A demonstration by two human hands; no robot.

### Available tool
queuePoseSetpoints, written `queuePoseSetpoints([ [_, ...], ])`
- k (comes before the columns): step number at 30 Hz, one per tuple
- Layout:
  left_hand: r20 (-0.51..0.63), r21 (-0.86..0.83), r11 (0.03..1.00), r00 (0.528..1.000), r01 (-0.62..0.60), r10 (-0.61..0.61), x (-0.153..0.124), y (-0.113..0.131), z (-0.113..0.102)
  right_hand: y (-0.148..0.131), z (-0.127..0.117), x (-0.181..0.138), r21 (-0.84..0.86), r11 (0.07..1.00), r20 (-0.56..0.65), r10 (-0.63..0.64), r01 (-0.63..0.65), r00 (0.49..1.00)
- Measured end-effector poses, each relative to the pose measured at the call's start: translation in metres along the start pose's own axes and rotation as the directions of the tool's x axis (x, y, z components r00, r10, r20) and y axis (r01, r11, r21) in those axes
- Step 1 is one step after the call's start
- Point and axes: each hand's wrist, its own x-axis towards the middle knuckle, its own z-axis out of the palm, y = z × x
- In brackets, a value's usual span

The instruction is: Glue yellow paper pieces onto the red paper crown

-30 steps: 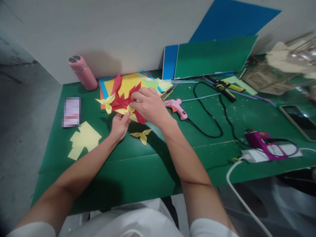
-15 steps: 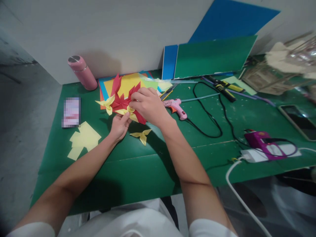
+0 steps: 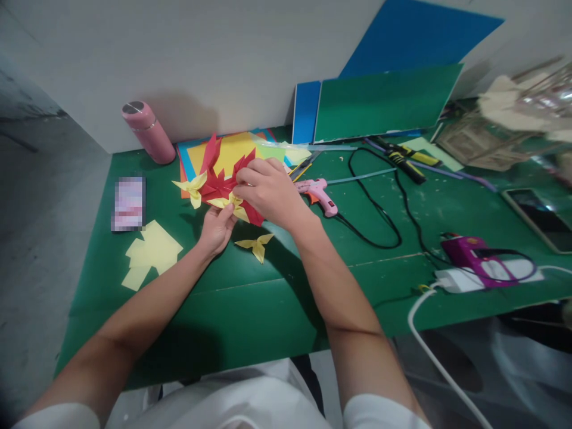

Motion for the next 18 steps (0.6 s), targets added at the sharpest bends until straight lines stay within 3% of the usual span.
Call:
queuePoseSetpoints([
  [12,-0.007,-0.031,0.999,1.000,-0.021,0.021,-0.001,-0.001,0.001,0.005,0.003,-0.001,-0.027,1.000,0.016,-0.006,0.006,1.000],
  [18,0.018,-0.015,0.997,0.997,-0.073,0.073,0.002,-0.007,-0.003,0.000,-0.008,-0.002,0.086,0.980,-0.033,0.181,-0.178,0.983],
])
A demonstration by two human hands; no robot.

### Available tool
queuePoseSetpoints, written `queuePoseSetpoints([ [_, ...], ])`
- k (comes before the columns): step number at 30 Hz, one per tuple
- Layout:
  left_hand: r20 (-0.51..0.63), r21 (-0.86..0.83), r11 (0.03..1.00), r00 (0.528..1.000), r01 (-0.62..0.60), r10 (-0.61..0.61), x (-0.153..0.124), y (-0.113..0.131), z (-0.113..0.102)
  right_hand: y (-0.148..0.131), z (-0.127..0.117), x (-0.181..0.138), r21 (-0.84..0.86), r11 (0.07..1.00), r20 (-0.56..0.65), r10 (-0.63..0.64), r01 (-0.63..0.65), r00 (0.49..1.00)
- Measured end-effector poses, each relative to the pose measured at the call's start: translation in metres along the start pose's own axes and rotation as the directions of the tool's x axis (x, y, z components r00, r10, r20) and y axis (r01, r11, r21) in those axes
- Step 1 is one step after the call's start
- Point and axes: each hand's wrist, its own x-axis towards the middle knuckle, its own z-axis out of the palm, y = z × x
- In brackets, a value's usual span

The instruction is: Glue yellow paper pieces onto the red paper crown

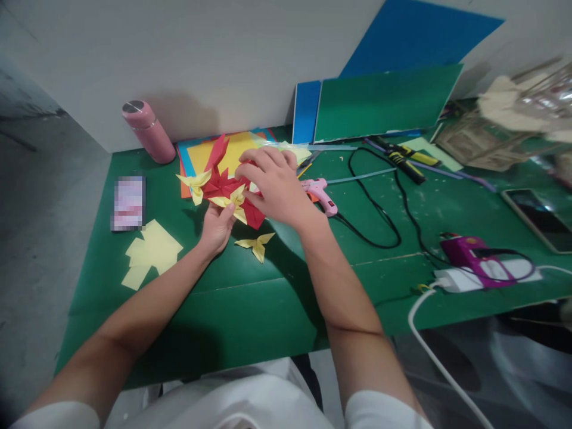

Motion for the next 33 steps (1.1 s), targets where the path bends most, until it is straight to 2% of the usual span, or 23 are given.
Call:
queuePoseSetpoints([
  [6,0.058,0.070,0.997,0.997,-0.045,0.041,0.000,-0.002,-0.002,0.001,0.000,-0.001,0.126,0.992,0.085,0.002,-0.013,0.996],
  [13,0.058,0.165,0.982,0.995,-0.094,0.086,-0.001,0.000,-0.001,-0.002,0.004,-0.001,0.068,0.998,0.159,-0.012,0.001,0.987],
  [22,0.001,0.114,0.990,0.996,-0.084,0.084,-0.001,-0.004,-0.002,-0.002,0.006,-0.002,0.005,1.000,0.146,-0.027,0.026,0.989],
  [26,-0.001,0.128,0.988,0.997,-0.080,0.081,0.000,-0.005,-0.002,-0.005,-0.002,-0.001,0.062,0.998,0.082,0.006,-0.011,0.997],
  [30,0.030,0.145,0.986,0.996,-0.083,0.080,-0.003,-0.002,-0.001,-0.016,-0.001,0.001,0.107,0.980,-0.063,0.174,-0.167,0.983],
  [33,0.074,0.213,0.973,0.995,-0.087,0.072,-0.008,0.001,-0.001,-0.024,0.011,0.001,0.155,0.961,-0.109,0.245,-0.227,0.963],
])
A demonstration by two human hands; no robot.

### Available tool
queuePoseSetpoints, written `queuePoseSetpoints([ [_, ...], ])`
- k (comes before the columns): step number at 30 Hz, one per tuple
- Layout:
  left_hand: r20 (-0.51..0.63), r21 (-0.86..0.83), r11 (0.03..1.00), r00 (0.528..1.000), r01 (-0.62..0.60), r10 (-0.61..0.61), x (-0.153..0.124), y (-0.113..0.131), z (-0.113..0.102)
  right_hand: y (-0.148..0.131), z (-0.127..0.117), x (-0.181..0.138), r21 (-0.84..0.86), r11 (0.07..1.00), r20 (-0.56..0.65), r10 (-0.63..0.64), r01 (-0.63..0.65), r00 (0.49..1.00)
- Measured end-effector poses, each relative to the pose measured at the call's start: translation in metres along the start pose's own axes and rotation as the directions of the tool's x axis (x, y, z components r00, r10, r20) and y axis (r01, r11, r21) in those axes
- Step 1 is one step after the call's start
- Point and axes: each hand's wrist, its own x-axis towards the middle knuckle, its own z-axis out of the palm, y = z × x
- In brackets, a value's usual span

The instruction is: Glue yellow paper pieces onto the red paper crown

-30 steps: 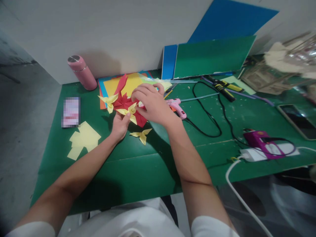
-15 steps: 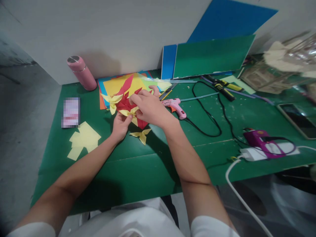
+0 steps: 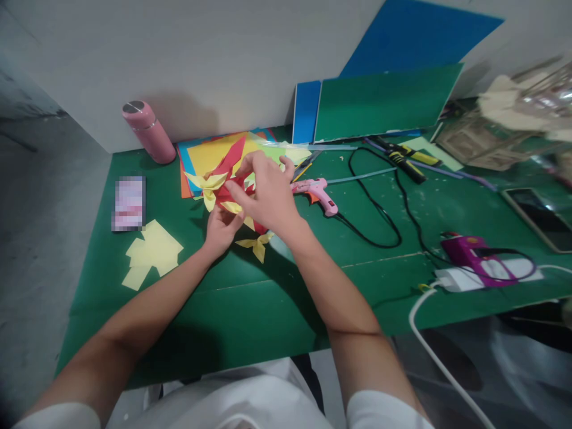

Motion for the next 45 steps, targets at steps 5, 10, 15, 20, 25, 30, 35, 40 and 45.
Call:
queuePoseSetpoints([
  [5,0.089,0.079,0.996,0.996,-0.036,0.029,-0.004,-0.002,-0.003,-0.008,0.012,-0.005,0.040,0.997,-0.038,0.064,-0.062,0.997],
  [10,0.049,0.082,0.989,0.992,-0.123,0.119,-0.003,-0.007,-0.003,-0.015,0.005,-0.006,0.032,0.997,-0.027,0.064,-0.063,0.998],
  [15,0.096,0.182,0.958,0.974,-0.220,0.205,-0.002,-0.015,-0.006,-0.017,0.002,-0.006,0.049,0.997,-0.016,0.058,-0.057,0.998],
  [20,0.162,0.218,0.919,0.941,-0.328,0.297,0.002,-0.023,-0.010,-0.018,0.004,-0.006,0.109,0.989,-0.004,0.104,-0.103,0.995],
  [25,0.182,0.191,0.923,0.936,-0.334,0.301,0.001,-0.022,-0.010,-0.017,0.008,-0.005,0.136,0.983,-0.001,0.129,-0.127,0.992],
  [30,0.132,0.113,0.967,0.968,-0.228,0.213,-0.002,-0.021,-0.007,-0.020,0.007,-0.005,0.137,0.982,-0.008,0.130,-0.128,0.991],
  [35,0.014,-0.034,0.993,0.994,-0.112,0.113,0.004,-0.012,-0.004,-0.019,-0.010,-0.001,0.119,0.988,-0.012,0.099,-0.097,0.995],
  [40,-0.162,-0.207,0.978,0.987,-0.038,0.005,0.014,0.001,-0.005,0.005,-0.030,0.004,0.049,0.989,-0.067,0.146,-0.143,0.987],
  [45,-0.231,-0.305,0.952,0.972,-0.030,-0.043,0.018,0.009,-0.005,0.036,-0.030,0.004,0.079,0.983,0.042,0.163,-0.166,0.986],
])
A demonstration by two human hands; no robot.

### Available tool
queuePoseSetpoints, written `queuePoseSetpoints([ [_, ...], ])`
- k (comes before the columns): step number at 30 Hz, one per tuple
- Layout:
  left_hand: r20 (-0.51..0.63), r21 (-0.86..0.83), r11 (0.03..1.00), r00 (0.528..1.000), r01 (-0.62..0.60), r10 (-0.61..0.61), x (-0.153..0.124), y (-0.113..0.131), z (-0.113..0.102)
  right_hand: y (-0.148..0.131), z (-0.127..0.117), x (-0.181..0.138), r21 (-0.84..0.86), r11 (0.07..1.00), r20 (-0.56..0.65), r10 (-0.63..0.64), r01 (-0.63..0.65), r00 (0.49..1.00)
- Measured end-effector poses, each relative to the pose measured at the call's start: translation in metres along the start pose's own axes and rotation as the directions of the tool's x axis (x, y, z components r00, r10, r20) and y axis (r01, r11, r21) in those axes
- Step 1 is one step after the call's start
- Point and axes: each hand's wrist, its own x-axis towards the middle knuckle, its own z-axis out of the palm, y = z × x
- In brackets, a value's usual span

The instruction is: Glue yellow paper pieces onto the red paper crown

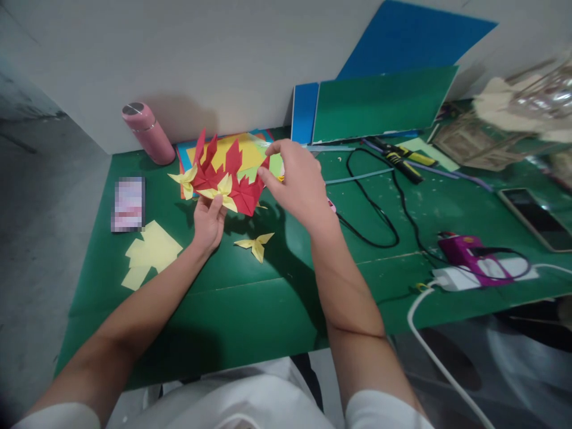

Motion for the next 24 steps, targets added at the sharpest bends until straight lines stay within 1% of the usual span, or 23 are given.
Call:
queuePoseSetpoints([
  [3,-0.018,-0.012,0.999,0.999,0.031,-0.031,0.001,0.003,0.001,0.011,0.004,0.000,0.104,0.995,0.086,0.004,-0.013,0.996],
  [6,-0.029,-0.009,0.997,0.997,0.072,-0.072,0.001,0.006,0.002,0.016,0.009,0.000,0.227,0.969,0.176,0.058,-0.098,0.983],
  [9,-0.015,-0.024,0.996,0.996,0.088,-0.088,0.000,0.008,0.003,0.017,0.013,0.000,0.314,0.930,0.272,0.103,-0.189,0.957],
  [13,-0.006,-0.057,0.995,0.997,0.080,-0.081,0.000,0.009,0.004,0.015,0.016,0.001,0.399,0.886,0.336,0.098,-0.236,0.937],
  [16,-0.010,-0.054,0.996,0.997,0.070,-0.071,0.001,0.008,0.003,0.014,0.019,0.002,0.445,0.868,0.327,0.071,-0.220,0.942],
  [19,0.018,-0.010,0.999,0.999,0.045,-0.045,0.003,0.006,0.001,0.013,0.021,0.001,0.456,0.878,0.271,0.019,-0.146,0.962],
  [21,0.047,0.016,0.999,0.998,0.035,-0.035,0.003,0.005,0.000,0.012,0.023,0.001,0.429,0.898,0.231,-0.004,-0.098,0.973],
  [24,0.083,0.034,0.998,0.995,0.044,-0.046,0.002,0.005,0.000,0.009,0.024,0.000,0.332,0.943,0.164,-0.015,-0.040,0.986],
])
